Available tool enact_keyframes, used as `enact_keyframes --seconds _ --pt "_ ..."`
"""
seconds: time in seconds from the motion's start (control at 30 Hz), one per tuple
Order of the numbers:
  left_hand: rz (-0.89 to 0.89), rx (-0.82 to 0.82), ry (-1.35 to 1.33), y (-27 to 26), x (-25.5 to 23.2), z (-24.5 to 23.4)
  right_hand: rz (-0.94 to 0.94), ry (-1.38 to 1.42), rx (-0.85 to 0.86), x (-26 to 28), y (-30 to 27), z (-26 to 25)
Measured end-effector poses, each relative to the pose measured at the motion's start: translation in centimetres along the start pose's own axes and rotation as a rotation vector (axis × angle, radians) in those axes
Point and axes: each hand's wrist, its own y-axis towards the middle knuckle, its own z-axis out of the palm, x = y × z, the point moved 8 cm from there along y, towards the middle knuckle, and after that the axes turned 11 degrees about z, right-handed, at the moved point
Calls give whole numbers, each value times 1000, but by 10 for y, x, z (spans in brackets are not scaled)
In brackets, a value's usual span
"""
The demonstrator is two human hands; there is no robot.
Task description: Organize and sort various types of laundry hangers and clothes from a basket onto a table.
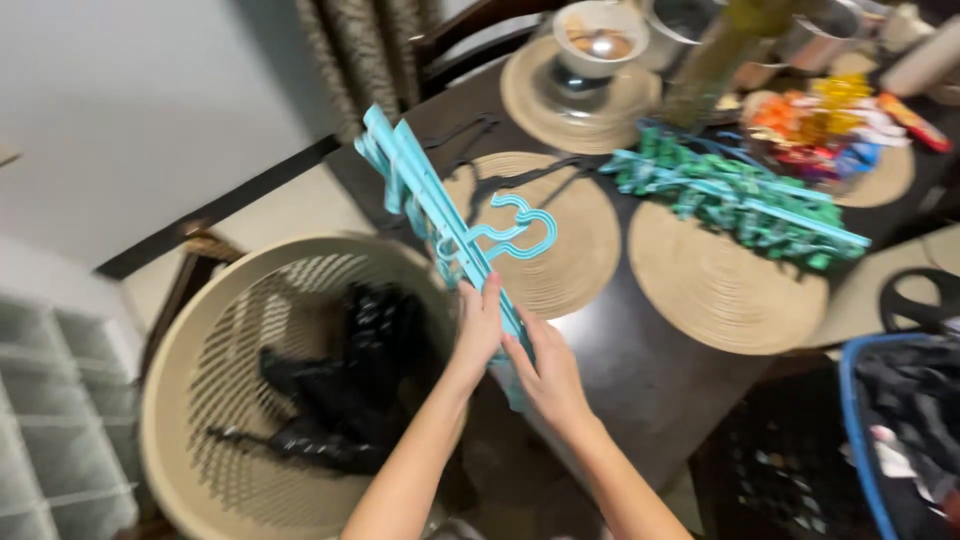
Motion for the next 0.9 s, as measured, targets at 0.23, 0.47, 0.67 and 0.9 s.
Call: enact_keyframes --seconds 0.23,0.47,0.67,0.9 --pt "-85 236 -167 -3 9 217 -134 -481 -218 -66 57 -142" --pt "10 333 -278 31 -20 447 -122 -736 -399 -167 187 -334" --pt "17 406 -191 69 22 594 -70 -641 -304 -250 287 -435" --pt "84 477 -462 91 69 633 -60 -773 -337 -376 364 -447"
